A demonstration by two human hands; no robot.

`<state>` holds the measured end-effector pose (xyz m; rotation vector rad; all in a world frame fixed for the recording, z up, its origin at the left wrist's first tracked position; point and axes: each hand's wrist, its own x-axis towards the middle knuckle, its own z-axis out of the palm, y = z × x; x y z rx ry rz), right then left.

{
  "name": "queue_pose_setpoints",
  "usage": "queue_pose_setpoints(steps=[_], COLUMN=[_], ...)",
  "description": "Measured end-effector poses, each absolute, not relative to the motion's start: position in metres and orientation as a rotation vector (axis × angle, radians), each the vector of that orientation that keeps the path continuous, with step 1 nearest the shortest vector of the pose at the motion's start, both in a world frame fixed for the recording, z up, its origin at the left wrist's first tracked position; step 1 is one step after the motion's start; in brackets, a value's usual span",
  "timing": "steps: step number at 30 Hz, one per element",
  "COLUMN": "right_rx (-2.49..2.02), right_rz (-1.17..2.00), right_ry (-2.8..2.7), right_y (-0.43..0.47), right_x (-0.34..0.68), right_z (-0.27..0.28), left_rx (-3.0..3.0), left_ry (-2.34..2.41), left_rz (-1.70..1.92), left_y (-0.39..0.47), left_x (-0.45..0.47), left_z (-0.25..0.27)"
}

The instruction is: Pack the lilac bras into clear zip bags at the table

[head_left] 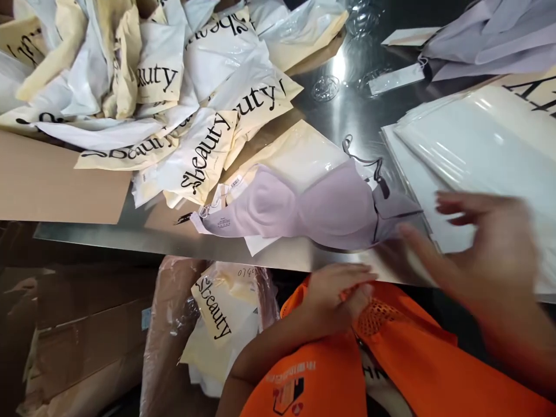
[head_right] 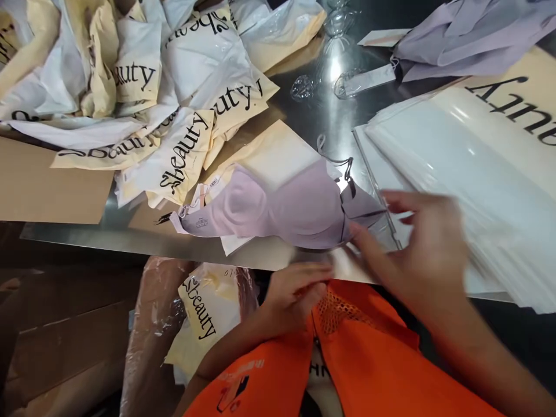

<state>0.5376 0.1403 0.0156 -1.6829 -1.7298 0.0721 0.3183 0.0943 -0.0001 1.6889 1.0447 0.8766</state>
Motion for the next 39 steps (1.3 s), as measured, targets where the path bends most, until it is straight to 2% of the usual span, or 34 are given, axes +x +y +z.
queue_pose_setpoints(steps=[3, 6, 9, 12, 14, 17, 21, 23, 26, 28, 31, 35, 39], right_rx=[-1.698, -1.918, -2.306, -2.61, -2.505, -1.942, -1.279, -1.35, -1.866, -1.961, -1.866, -1.612, -1.411], right_rz=[-0.011, -0.008, 0.059, 0.015, -0.113, -0.311, -0.12, -0.02, -0.13, -0.204, -0.224, -0.115, 0.117], right_ry=[-1.964, -2.023, -1.855, -1.505, -1.371, -1.468, -2.314, -2.547, -2.301, -2.085, -1.88, -1.847, -2.21], right_y=[0.129, 0.137, 0.149, 0.154, 0.153, 0.155, 0.184, 0.204, 0.217, 0.208, 0.183, 0.155, 0.142], right_x=[0.528, 0.535, 0.554, 0.572, 0.572, 0.544, 0.506, 0.519, 0.568, 0.594, 0.589, 0.538, 0.525], right_z=[-0.015, -0.034, -0.03, -0.013, -0.003, 0.0, -0.015, -0.015, 0.008, 0.031, 0.048, 0.025, -0.005], left_rx=[2.247, 2.372, 2.282, 2.245, 2.257, 2.292, 2.32, 2.325, 2.336, 2.334, 2.322, 2.311, 2.216], left_ry=[1.456, 1.87, 2.037, 2.132, 2.168, 2.187, 2.168, 2.163, 2.159, 2.167, 2.186, 2.157, 2.262], left_rz=[1.038, 0.73, 0.359, 0.27, 0.321, 0.393, 0.394, 0.38, 0.395, 0.437, 0.499, 0.607, 1.07], left_y=[0.108, 0.132, 0.147, 0.146, 0.143, 0.14, 0.142, 0.143, 0.142, 0.142, 0.143, 0.141, 0.128], left_x=[0.266, 0.214, 0.182, 0.176, 0.178, 0.181, 0.177, 0.175, 0.174, 0.174, 0.176, 0.175, 0.167], left_z=[-0.007, -0.02, -0.036, -0.048, -0.052, -0.055, -0.056, -0.057, -0.059, -0.06, -0.063, -0.062, -0.047])
